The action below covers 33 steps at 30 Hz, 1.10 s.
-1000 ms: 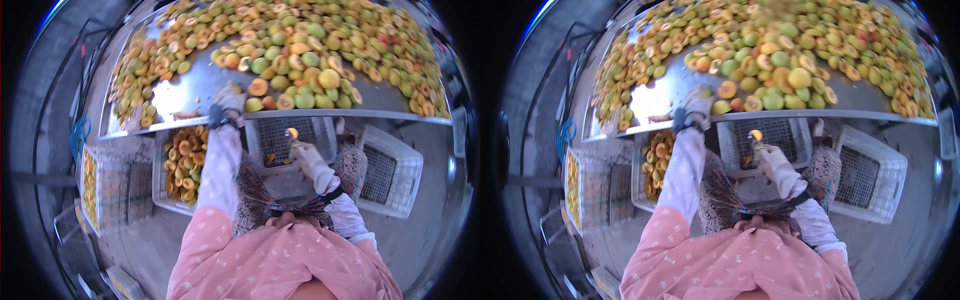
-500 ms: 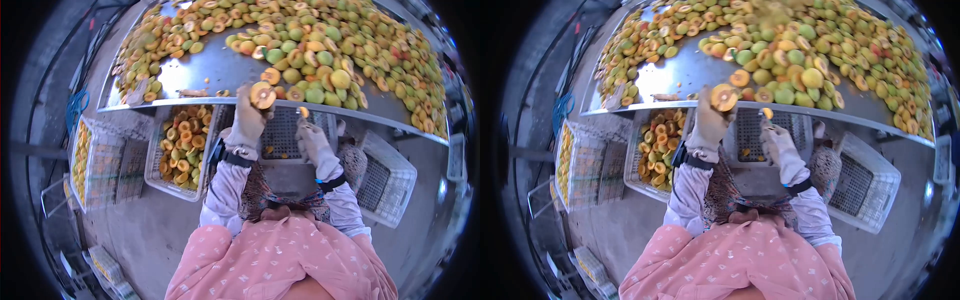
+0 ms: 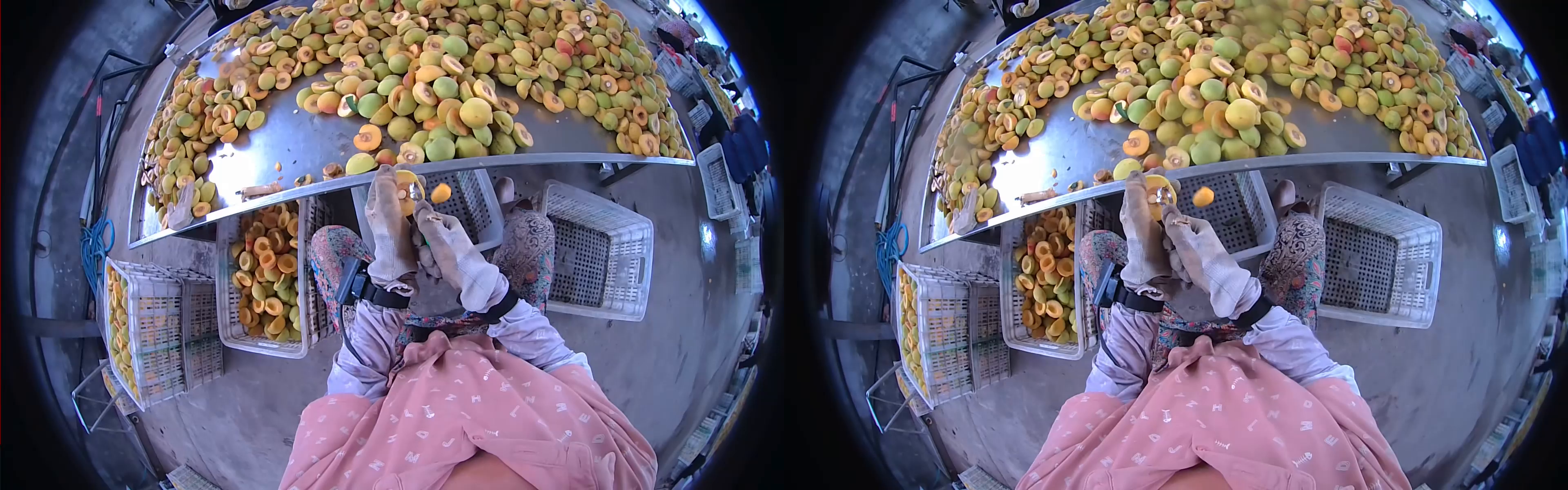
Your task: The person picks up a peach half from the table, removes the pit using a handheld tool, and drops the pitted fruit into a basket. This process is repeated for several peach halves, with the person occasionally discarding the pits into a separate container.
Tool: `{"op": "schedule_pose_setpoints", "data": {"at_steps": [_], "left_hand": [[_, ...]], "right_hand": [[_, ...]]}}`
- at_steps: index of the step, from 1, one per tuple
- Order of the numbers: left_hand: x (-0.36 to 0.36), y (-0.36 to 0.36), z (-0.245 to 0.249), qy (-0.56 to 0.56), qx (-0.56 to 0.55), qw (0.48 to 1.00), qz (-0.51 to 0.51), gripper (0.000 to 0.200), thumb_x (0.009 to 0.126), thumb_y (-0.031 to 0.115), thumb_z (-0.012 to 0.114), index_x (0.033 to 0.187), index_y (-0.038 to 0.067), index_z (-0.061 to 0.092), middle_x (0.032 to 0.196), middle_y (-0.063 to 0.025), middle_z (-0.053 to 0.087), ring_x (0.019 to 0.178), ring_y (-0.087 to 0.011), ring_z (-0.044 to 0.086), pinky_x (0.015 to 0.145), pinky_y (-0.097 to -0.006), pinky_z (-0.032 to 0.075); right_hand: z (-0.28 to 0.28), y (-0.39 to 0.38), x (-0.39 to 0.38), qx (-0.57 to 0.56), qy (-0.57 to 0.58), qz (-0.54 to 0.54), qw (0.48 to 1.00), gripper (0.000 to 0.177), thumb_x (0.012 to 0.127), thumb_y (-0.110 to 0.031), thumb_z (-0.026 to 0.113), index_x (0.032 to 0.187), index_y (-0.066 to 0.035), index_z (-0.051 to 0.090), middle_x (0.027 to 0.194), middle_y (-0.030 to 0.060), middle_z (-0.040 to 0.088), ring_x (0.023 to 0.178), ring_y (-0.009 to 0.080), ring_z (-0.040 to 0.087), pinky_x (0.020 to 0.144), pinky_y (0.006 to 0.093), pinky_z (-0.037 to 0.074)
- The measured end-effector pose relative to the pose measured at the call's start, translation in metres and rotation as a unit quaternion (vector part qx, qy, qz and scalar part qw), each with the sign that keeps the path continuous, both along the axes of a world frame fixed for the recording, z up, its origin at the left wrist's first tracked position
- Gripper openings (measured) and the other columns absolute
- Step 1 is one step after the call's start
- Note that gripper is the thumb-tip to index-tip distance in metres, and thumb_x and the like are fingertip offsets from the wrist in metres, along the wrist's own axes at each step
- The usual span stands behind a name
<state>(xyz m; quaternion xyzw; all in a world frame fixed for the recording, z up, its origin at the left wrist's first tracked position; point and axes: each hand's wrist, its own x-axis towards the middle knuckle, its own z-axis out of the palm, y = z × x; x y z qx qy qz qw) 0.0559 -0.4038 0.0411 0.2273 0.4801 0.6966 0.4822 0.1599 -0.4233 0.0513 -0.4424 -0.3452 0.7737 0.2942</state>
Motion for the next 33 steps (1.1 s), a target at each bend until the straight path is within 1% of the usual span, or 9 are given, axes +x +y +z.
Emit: {"op": "schedule_pose_setpoints", "data": {"at_steps": [10, 13, 16, 19, 23, 29, 31, 32, 33], "left_hand": [[0.000, -0.003, 0.002, 0.050, 0.027, 0.998, -0.017, 0.047, 0.101, 0.038, 0.040, 0.116, -0.002, 0.059, 0.104, -0.0088, 0.063, 0.086, -0.0133, 0.059, 0.075, -0.0275, 0.048], [0.004, -0.002, 0.005, 0.002, 0.059, 0.998, 0.016, 0.035, 0.099, 0.031, 0.047, 0.109, 0.000, 0.060, 0.090, -0.0033, 0.061, 0.080, -0.0092, 0.056, 0.072, -0.0238, 0.046], [0.003, -0.003, 0.010, 0.114, 0.086, 0.990, 0.013, 0.032, 0.099, 0.027, 0.049, 0.111, 0.000, 0.060, 0.091, -0.0033, 0.062, 0.077, -0.0081, 0.056, 0.068, -0.0217, 0.046], [0.003, -0.007, 0.006, -0.002, 0.072, 0.997, -0.009, 0.027, 0.098, 0.023, 0.051, 0.111, 0.000, 0.060, 0.093, -0.0034, 0.063, 0.074, -0.0072, 0.057, 0.063, -0.0191, 0.045], [0.008, -0.002, 0.010, -0.022, 0.061, 0.998, 0.025, 0.025, 0.098, 0.019, 0.052, 0.111, 0.000, 0.060, 0.094, -0.0034, 0.063, 0.072, -0.0074, 0.057, 0.060, -0.0185, 0.046], [0.013, 0.006, 0.002, -0.037, 0.088, 0.993, 0.075, 0.028, 0.097, 0.019, 0.051, 0.115, -0.002, 0.059, 0.101, -0.0060, 0.064, 0.079, -0.0089, 0.059, 0.069, -0.0221, 0.049], [0.008, 0.001, 0.003, 0.265, 0.122, 0.953, 0.077, 0.030, 0.097, 0.019, 0.051, 0.117, -0.003, 0.058, 0.104, -0.0071, 0.065, 0.085, -0.0113, 0.060, 0.073, -0.0238, 0.050], [0.007, 0.002, 0.007, 0.266, 0.123, 0.953, 0.078, 0.030, 0.097, 0.019, 0.051, 0.117, -0.003, 0.058, 0.104, -0.0071, 0.065, 0.085, -0.0113, 0.060, 0.073, -0.0238, 0.050], [0.008, 0.003, 0.012, 0.123, 0.084, 0.987, 0.064, 0.031, 0.097, 0.020, 0.050, 0.117, -0.003, 0.058, 0.103, -0.0069, 0.064, 0.087, -0.0119, 0.061, 0.074, -0.0243, 0.050]], "right_hand": [[0.000, 0.010, -0.002, -0.001, 0.051, -0.069, 0.996, 0.039, 0.096, -0.045, 0.056, 0.082, -0.009, 0.056, 0.064, -0.0031, 0.050, 0.045, 0.0065, 0.044, 0.039, 0.0233, 0.033], [-0.015, 0.014, -0.007, 0.131, -0.022, -0.125, 0.983, 0.036, 0.093, -0.042, 0.061, 0.094, -0.007, 0.058, 0.070, 0.0035, 0.059, 0.054, 0.0162, 0.057, 0.049, 0.0291, 0.044], [-0.011, 0.020, -0.008, 0.396, -0.210, -0.138, 0.883, 0.044, 0.085, -0.031, 0.069, 0.120, -0.011, 0.049, 0.086, 0.0165, 0.067, 0.081, 0.0366, 0.067, 0.070, 0.0446, 0.052], [0.005, 0.019, -0.009, 0.419, -0.290, -0.106, 0.854, 0.043, 0.085, -0.024, 0.068, 0.121, -0.012, 0.048, 0.087, 0.0173, 0.067, 0.080, 0.0373, 0.067, 0.069, 0.0455, 0.052], [0.004, 0.020, -0.014, 0.456, -0.307, -0.126, 0.826, 0.034, 0.083, -0.015, 0.066, 0.113, -0.011, 0.050, 0.081, 0.0157, 0.065, 0.077, 0.0375, 0.066, 0.066, 0.0462, 0.051], [0.000, 0.023, -0.006, 0.499, -0.276, -0.082, 0.818, 0.025, 0.083, -0.018, 0.068, 0.103, -0.009, 0.055, 0.077, 0.0176, 0.064, 0.078, 0.0389, 0.064, 0.064, 0.0465, 0.050], [0.001, 0.018, -0.005, 0.422, -0.262, -0.081, 0.864, 0.022, 0.086, -0.022, 0.066, 0.100, -0.007, 0.056, 0.077, 0.0184, 0.064, 0.077, 0.0396, 0.064, 0.065, 0.0460, 0.050], [0.002, 0.016, -0.004, 0.341, -0.244, -0.080, 0.904, 0.022, 0.089, -0.025, 0.064, 0.097, -0.006, 0.057, 0.078, 0.0193, 0.064, 0.077, 0.0403, 0.064, 0.065, 0.0454, 0.049], [0.003, 0.016, -0.001, 0.341, -0.244, -0.080, 0.904, 0.022, 0.089, -0.025, 0.064, 0.097, -0.006, 0.057, 0.078, 0.0193, 0.064, 0.077, 0.0403, 0.064, 0.065, 0.0454, 0.049]]}}
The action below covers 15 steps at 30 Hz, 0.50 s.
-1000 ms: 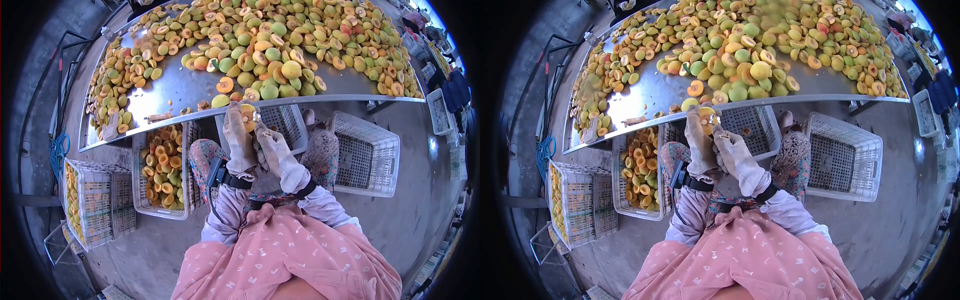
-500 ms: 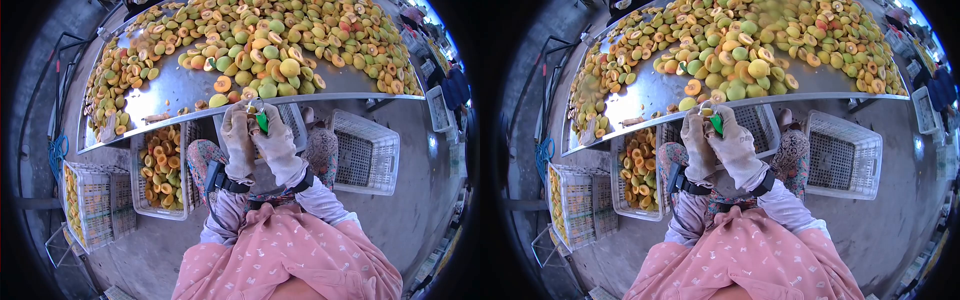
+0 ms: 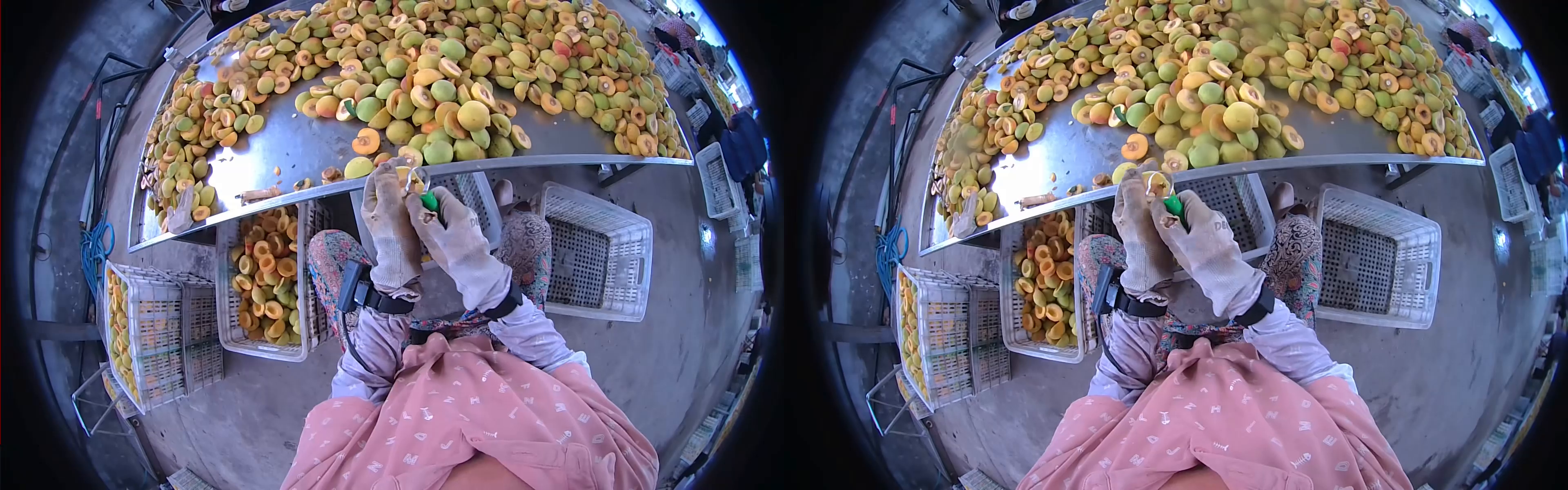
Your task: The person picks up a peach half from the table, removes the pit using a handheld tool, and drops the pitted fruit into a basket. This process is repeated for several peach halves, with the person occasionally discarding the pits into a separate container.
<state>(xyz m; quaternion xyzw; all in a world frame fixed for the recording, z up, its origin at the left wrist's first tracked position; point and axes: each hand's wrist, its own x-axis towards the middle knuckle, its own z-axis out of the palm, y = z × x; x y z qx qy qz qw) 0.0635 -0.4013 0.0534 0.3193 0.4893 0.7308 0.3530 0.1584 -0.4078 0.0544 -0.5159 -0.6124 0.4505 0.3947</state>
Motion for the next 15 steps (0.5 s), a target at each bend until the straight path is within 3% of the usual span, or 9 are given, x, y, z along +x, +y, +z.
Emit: {"op": "schedule_pose_setpoints", "data": {"at_steps": [1, 2, 3, 10, 13, 15], "left_hand": [[0.001, 0.000, 0.006, -0.146, -0.034, 0.988, -0.023, 0.032, 0.098, 0.022, 0.049, 0.117, -0.002, 0.059, 0.103, -0.0067, 0.064, 0.088, -0.0125, 0.061, 0.075, -0.0248, 0.050], [0.002, -0.002, 0.012, -0.146, -0.035, 0.988, -0.025, 0.032, 0.098, 0.022, 0.049, 0.117, -0.002, 0.059, 0.103, -0.0067, 0.064, 0.088, -0.0125, 0.061, 0.075, -0.0248, 0.050], [0.003, -0.005, 0.018, -0.109, -0.021, 0.993, -0.030, 0.033, 0.098, 0.023, 0.048, 0.116, -0.002, 0.059, 0.103, -0.0069, 0.064, 0.088, -0.0124, 0.061, 0.075, -0.0249, 0.050], [0.000, -0.006, 0.018, 0.055, 0.015, 0.998, -0.003, 0.034, 0.099, 0.024, 0.043, 0.111, -0.003, 0.061, 0.102, -0.0085, 0.064, 0.088, -0.0143, 0.062, 0.076, -0.0260, 0.050], [-0.002, -0.005, 0.018, -0.014, 0.012, 0.999, -0.035, 0.033, 0.099, 0.023, 0.042, 0.106, -0.003, 0.061, 0.102, -0.0088, 0.064, 0.087, -0.0152, 0.062, 0.075, -0.0268, 0.050], [-0.005, -0.004, 0.020, -0.017, 0.004, 0.999, -0.047, 0.032, 0.099, 0.022, 0.043, 0.105, -0.003, 0.061, 0.100, -0.0087, 0.064, 0.086, -0.0152, 0.062, 0.074, -0.0266, 0.051]], "right_hand": [[0.003, -0.001, 0.005, -0.008, 0.007, 0.035, 0.999, 0.025, 0.092, -0.029, 0.060, 0.097, -0.005, 0.059, 0.078, 0.0200, 0.064, 0.076, 0.0409, 0.063, 0.065, 0.0450, 0.049], [0.007, -0.002, 0.009, -0.017, 0.014, 0.069, 0.997, 0.029, 0.094, -0.032, 0.057, 0.096, -0.003, 0.061, 0.078, 0.0208, 0.064, 0.075, 0.0416, 0.063, 0.065, 0.0445, 0.048], [0.014, -0.004, 0.012, -0.032, -0.005, 0.082, 0.996, 0.033, 0.099, -0.030, 0.051, 0.099, 0.001, 0.060, 0.077, 0.0100, 0.062, 0.070, 0.0146, 0.053, 0.067, 0.0312, 0.046], [0.010, -0.005, 0.006, -0.089, 0.054, 0.094, 0.990, 0.034, 0.100, -0.030, 0.050, 0.096, 0.002, 0.061, 0.074, 0.0051, 0.059, 0.069, 0.0104, 0.047, 0.063, 0.0296, 0.044], [0.007, -0.005, 0.004, -0.116, 0.091, 0.105, 0.983, 0.033, 0.100, -0.029, 0.049, 0.096, 0.002, 0.062, 0.072, 0.0003, 0.054, 0.069, 0.0081, 0.044, 0.061, 0.0277, 0.042], [0.007, -0.004, 0.002, -0.067, 0.049, 0.110, 0.991, 0.033, 0.100, -0.029, 0.050, 0.095, 0.002, 0.062, 0.073, -0.0027, 0.054, 0.068, 0.0065, 0.041, 0.060, 0.0259, 0.041]]}}
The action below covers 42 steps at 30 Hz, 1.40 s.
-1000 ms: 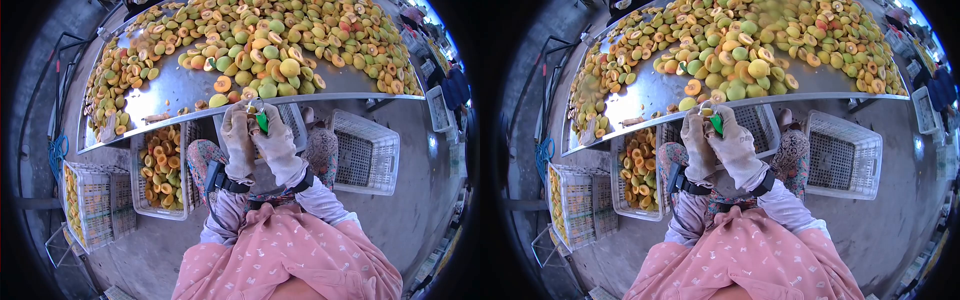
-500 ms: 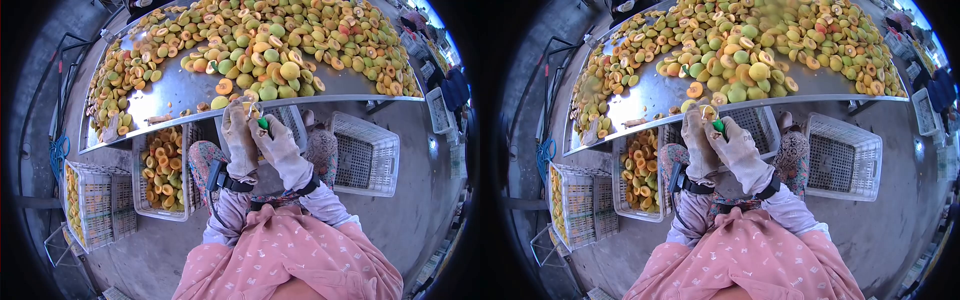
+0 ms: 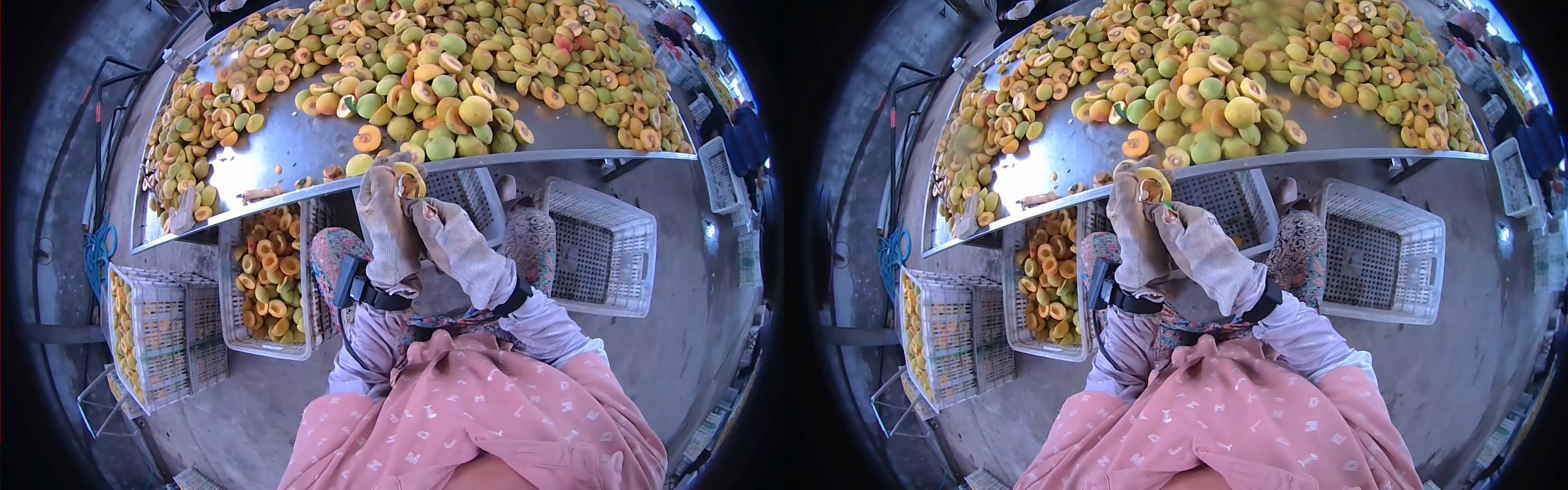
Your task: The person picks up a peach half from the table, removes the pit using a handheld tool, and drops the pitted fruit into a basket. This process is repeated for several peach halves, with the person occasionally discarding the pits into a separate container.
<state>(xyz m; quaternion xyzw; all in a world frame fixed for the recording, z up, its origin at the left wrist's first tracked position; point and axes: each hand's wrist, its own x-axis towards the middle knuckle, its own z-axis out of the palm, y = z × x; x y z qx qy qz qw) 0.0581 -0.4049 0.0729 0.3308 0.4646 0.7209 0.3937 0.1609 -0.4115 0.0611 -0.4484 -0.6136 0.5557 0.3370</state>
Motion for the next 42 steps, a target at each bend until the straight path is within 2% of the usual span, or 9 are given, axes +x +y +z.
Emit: {"op": "schedule_pose_setpoints", "data": {"at_steps": [4, 16, 18, 22, 26, 31, 33, 37, 42], "left_hand": [[-0.004, 0.003, 0.007, -0.072, -0.078, 0.994, -0.029, 0.032, 0.097, 0.027, 0.047, 0.104, -0.001, 0.061, 0.096, -0.0116, 0.067, 0.077, -0.0177, 0.063, 0.068, -0.0280, 0.051], [-0.014, 0.017, -0.011, 0.067, -0.114, 0.987, -0.087, 0.030, 0.098, 0.025, 0.049, 0.109, 0.002, 0.065, 0.084, -0.0058, 0.063, 0.061, -0.0109, 0.056, 0.054, -0.0231, 0.049], [-0.011, 0.013, -0.001, 0.108, -0.117, 0.982, -0.099, 0.034, 0.099, 0.029, 0.048, 0.112, 0.003, 0.065, 0.080, -0.0055, 0.062, 0.069, -0.0121, 0.059, 0.061, -0.0238, 0.050], [-0.013, 0.007, 0.008, -0.159, -0.177, 0.953, -0.189, 0.042, 0.099, 0.037, 0.045, 0.115, 0.001, 0.061, 0.082, -0.0109, 0.063, 0.065, -0.0180, 0.061, 0.060, -0.0297, 0.052], [-0.011, 0.009, -0.001, -0.101, -0.216, 0.957, -0.162, 0.039, 0.098, 0.034, 0.047, 0.111, -0.001, 0.060, 0.086, -0.0120, 0.064, 0.069, -0.0179, 0.061, 0.063, -0.0305, 0.053], [-0.010, 0.013, -0.010, 0.074, -0.067, 0.981, -0.167, 0.038, 0.098, 0.032, 0.048, 0.108, -0.002, 0.061, 0.087, -0.0132, 0.066, 0.065, -0.0170, 0.061, 0.061, -0.0297, 0.052], [-0.009, 0.005, -0.004, -0.149, -0.153, 0.947, -0.242, 0.033, 0.098, 0.027, 0.048, 0.104, -0.001, 0.063, 0.085, -0.0113, 0.066, 0.073, -0.0154, 0.061, 0.067, -0.0286, 0.051], [-0.017, 0.014, -0.030, -0.068, -0.121, 0.963, -0.233, 0.035, 0.098, 0.031, 0.050, 0.104, -0.001, 0.063, 0.081, -0.0111, 0.066, 0.067, -0.0162, 0.061, 0.063, -0.0293, 0.051], [-0.014, 0.008, -0.033, -0.337, -0.199, 0.900, -0.191, 0.048, 0.098, 0.050, 0.043, 0.113, 0.005, 0.054, 0.091, -0.0103, 0.065, 0.071, -0.0167, 0.062, 0.063, -0.0295, 0.053]], "right_hand": [[-0.021, 0.004, -0.005, -0.033, 0.017, -0.006, 0.999, 0.038, 0.098, -0.035, 0.051, 0.098, 0.002, 0.062, 0.068, 0.0113, 0.059, 0.059, 0.0166, 0.052, 0.056, 0.0340, 0.044], [0.020, 0.000, 0.012, -0.358, 0.208, 0.097, 0.905, 0.052, 0.093, -0.067, 0.040, 0.085, -0.017, 0.047, 0.052, -0.0059, 0.036, 0.039, 0.0084, 0.030, 0.040, 0.0267, 0.031], [0.016, 0.006, 0.018, -0.501, 0.266, 0.143, 0.811, 0.050, 0.093, -0.066, 0.040, 0.086, -0.017, 0.046, 0.054, -0.0078, 0.034, 0.041, 0.0067, 0.029, 0.041, 0.0251, 0.028], [0.025, 0.004, 0.021, -0.449, 0.202, 0.157, 0.856, 0.050, 0.093, -0.066, 0.042, 0.083, -0.017, 0.046, 0.055, -0.0093, 0.033, 0.044, 0.0047, 0.028, 0.042, 0.0227, 0.026], [0.021, 0.001, 0.026, -0.429, 0.207, 0.144, 0.867, 0.052, 0.093, -0.067, 0.039, 0.081, -0.017, 0.047, 0.054, -0.0091, 0.032, 0.042, 0.0051, 0.026, 0.040, 0.0225, 0.023], [0.009, 0.009, 0.033, -0.606, 0.389, 0.243, 0.649, 0.053, 0.096, -0.065, 0.032, 0.081, -0.017, 0.050, 0.051, -0.0087, 0.031, 0.038, 0.0042, 0.022, 0.034, 0.0215, 0.016], [0.004, 0.008, 0.032, -0.624, 0.404, 0.237, 0.626, 0.053, 0.097, -0.063, 0.032, 0.081, -0.016, 0.050, 0.050, -0.0085, 0.031, 0.037, 0.0038, 0.022, 0.033, 0.0210, 0.017], [-0.021, 0.010, 0.021, -0.637, 0.492, 0.293, 0.515, 0.052, 0.098, -0.060, 0.033, 0.083, -0.014, 0.052, 0.049, -0.0078, 0.031, 0.035, 0.0036, 0.023, 0.031, 0.0208, 0.019], [-0.042, 0.012, 0.003, -0.617, 0.495, 0.273, 0.547, 0.057, 0.097, -0.063, 0.031, 0.078, -0.014, 0.054, 0.045, -0.0057, 0.032, 0.031, 0.0061, 0.022, 0.029, 0.0233, 0.019]]}}
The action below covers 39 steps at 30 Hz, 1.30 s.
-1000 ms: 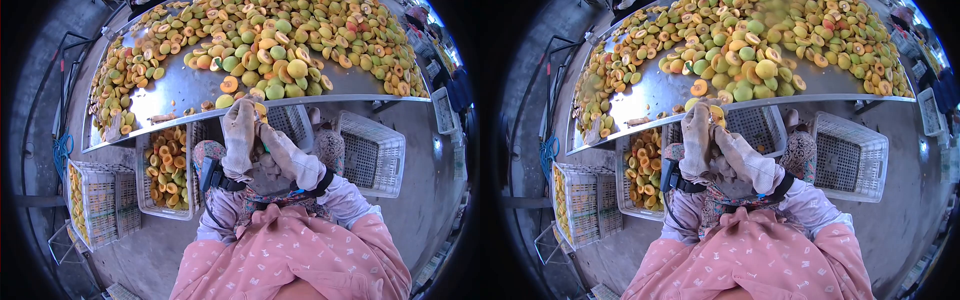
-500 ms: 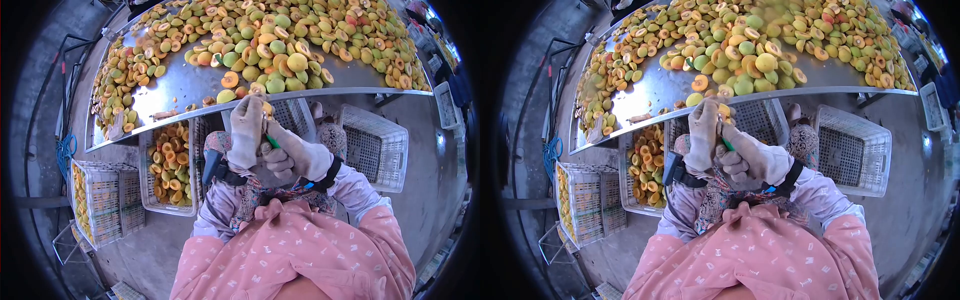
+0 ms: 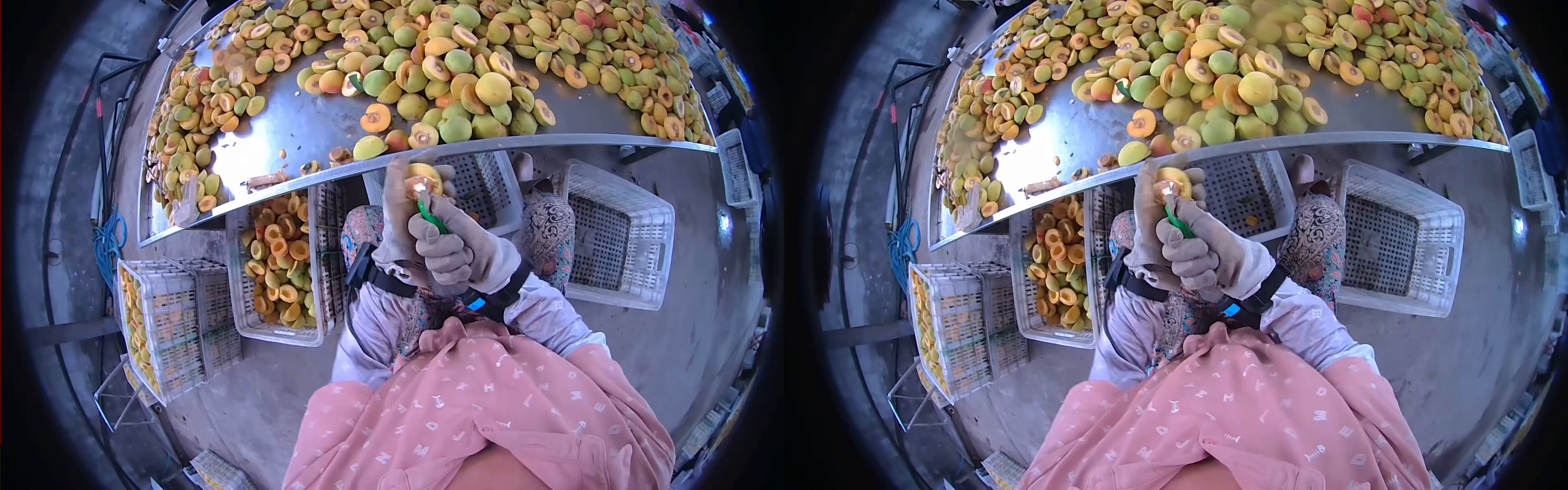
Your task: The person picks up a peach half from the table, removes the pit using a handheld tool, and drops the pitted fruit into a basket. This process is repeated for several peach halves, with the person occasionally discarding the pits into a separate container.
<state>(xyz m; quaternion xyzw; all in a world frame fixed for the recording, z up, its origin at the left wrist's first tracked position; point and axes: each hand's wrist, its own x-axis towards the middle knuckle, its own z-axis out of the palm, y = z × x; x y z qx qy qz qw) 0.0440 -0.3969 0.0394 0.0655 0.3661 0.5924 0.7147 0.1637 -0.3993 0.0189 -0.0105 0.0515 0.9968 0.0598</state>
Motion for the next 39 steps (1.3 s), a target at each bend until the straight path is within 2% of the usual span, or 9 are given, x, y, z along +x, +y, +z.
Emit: {"op": "schedule_pose_setpoints", "data": {"at_steps": [5, 9, 10, 13, 19, 23, 28, 35, 39], "left_hand": [[-0.077, -0.027, -0.046, 0.284, -0.009, 0.910, 0.302, 0.043, 0.097, 0.046, 0.047, 0.110, 0.006, 0.058, 0.102, -0.0138, 0.064, 0.089, -0.0227, 0.062, 0.082, -0.0338, 0.052], [-0.138, -0.032, -0.015, 0.652, -0.145, 0.635, 0.388, 0.036, 0.091, 0.024, 0.060, 0.116, -0.001, 0.060, 0.108, -0.0154, 0.063, 0.100, -0.0255, 0.060, 0.084, -0.0335, 0.053], [-0.140, -0.025, -0.007, 0.763, -0.165, 0.504, 0.370, 0.035, 0.088, 0.019, 0.063, 0.118, 0.000, 0.060, 0.111, -0.0155, 0.063, 0.101, -0.0268, 0.060, 0.088, -0.0351, 0.052], [-0.134, 0.035, -0.034, 0.773, -0.007, 0.606, 0.190, 0.043, 0.087, 0.029, 0.064, 0.124, 0.007, 0.060, 0.125, -0.0158, 0.059, 0.113, -0.0294, 0.057, 0.098, -0.0394, 0.044], [-0.099, 0.160, -0.061, 0.876, -0.108, 0.434, -0.178, 0.050, 0.074, 0.036, 0.072, 0.114, 0.007, 0.062, 0.115, -0.0172, 0.064, 0.102, -0.0340, 0.064, 0.086, -0.0416, 0.050], [-0.096, 0.154, -0.068, 0.828, -0.001, 0.559, -0.055, 0.038, 0.070, 0.020, 0.079, 0.099, 0.006, 0.060, 0.079, -0.0097, 0.067, 0.078, -0.0247, 0.067, 0.076, -0.0337, 0.052], [-0.067, 0.086, -0.029, 0.556, 0.129, 0.807, 0.153, 0.029, 0.083, 0.005, 0.065, 0.110, -0.001, 0.056, 0.115, -0.0150, 0.059, 0.094, -0.0172, 0.060, 0.079, -0.0290, 0.052], [-0.028, 0.009, -0.035, 0.521, 0.317, 0.792, 0.001, 0.054, 0.082, -0.005, 0.059, 0.133, -0.005, 0.041, 0.130, -0.0144, 0.055, 0.107, -0.0198, 0.059, 0.092, -0.0312, 0.048], [0.004, -0.010, 0.005, 0.507, 0.251, 0.819, 0.093, 0.037, 0.104, 0.022, 0.041, 0.130, -0.002, 0.047, 0.123, -0.0126, 0.058, 0.109, -0.0164, 0.056, 0.090, -0.0281, 0.048]], "right_hand": [[-0.016, 0.007, 0.007, 0.022, 0.029, -0.044, 0.998, 0.054, 0.098, -0.060, 0.033, 0.081, -0.013, 0.053, 0.046, -0.0068, 0.031, 0.032, 0.0047, 0.024, 0.030, 0.0231, 0.023], [-0.031, 0.017, 0.012, 0.039, -0.089, -0.034, 0.995, 0.052, 0.098, -0.061, 0.033, 0.079, -0.016, 0.051, 0.048, -0.0078, 0.032, 0.035, 0.0049, 0.024, 0.033, 0.0230, 0.023], [-0.032, 0.020, 0.009, 0.039, -0.087, -0.033, 0.995, 0.052, 0.098, -0.061, 0.033, 0.079, -0.016, 0.051, 0.048, -0.0078, 0.032, 0.035, 0.0049, 0.024, 0.033, 0.0230, 0.023], [-0.029, 0.030, 0.003, 0.129, -0.242, -0.055, 0.960, 0.050, 0.096, -0.063, 0.036, 0.082, -0.017, 0.050, 0.053, -0.0086, 0.034, 0.040, 0.0043, 0.027, 0.036, 0.0224, 0.025], [-0.041, 0.052, -0.005, 0.447, -0.528, -0.013, 0.723, 0.040, 0.095, -0.050, 0.050, 0.095, -0.010, 0.053, 0.060, -0.0047, 0.044, 0.044, 0.0076, 0.039, 0.039, 0.0271, 0.033], [-0.035, 0.040, -0.002, 0.360, -0.522, -0.115, 0.765, 0.024, 0.097, -0.032, 0.054, 0.104, -0.009, 0.054, 0.065, -0.0003, 0.051, 0.045, 0.0080, 0.046, 0.038, 0.0246, 0.037], [-0.019, 0.019, 0.003, 0.339, -0.487, -0.189, 0.782, 0.019, 0.099, -0.028, 0.052, 0.106, -0.010, 0.055, 0.067, -0.0009, 0.051, 0.046, 0.0070, 0.046, 0.036, 0.0226, 0.037], [0.020, -0.015, 0.002, 0.383, -0.413, -0.233, 0.793, 0.022, 0.100, -0.026, 0.049, 0.109, -0.008, 0.058, 0.068, -0.0043, 0.052, 0.052, 0.0050, 0.047, 0.040, 0.0191, 0.037], [0.023, -0.027, 0.002, 0.508, -0.498, -0.266, 0.650, 0.026, 0.099, -0.024, 0.049, 0.107, -0.003, 0.062, 0.071, 0.0030, 0.058, 0.055, 0.0103, 0.048, 0.051, 0.0267, 0.041]]}}
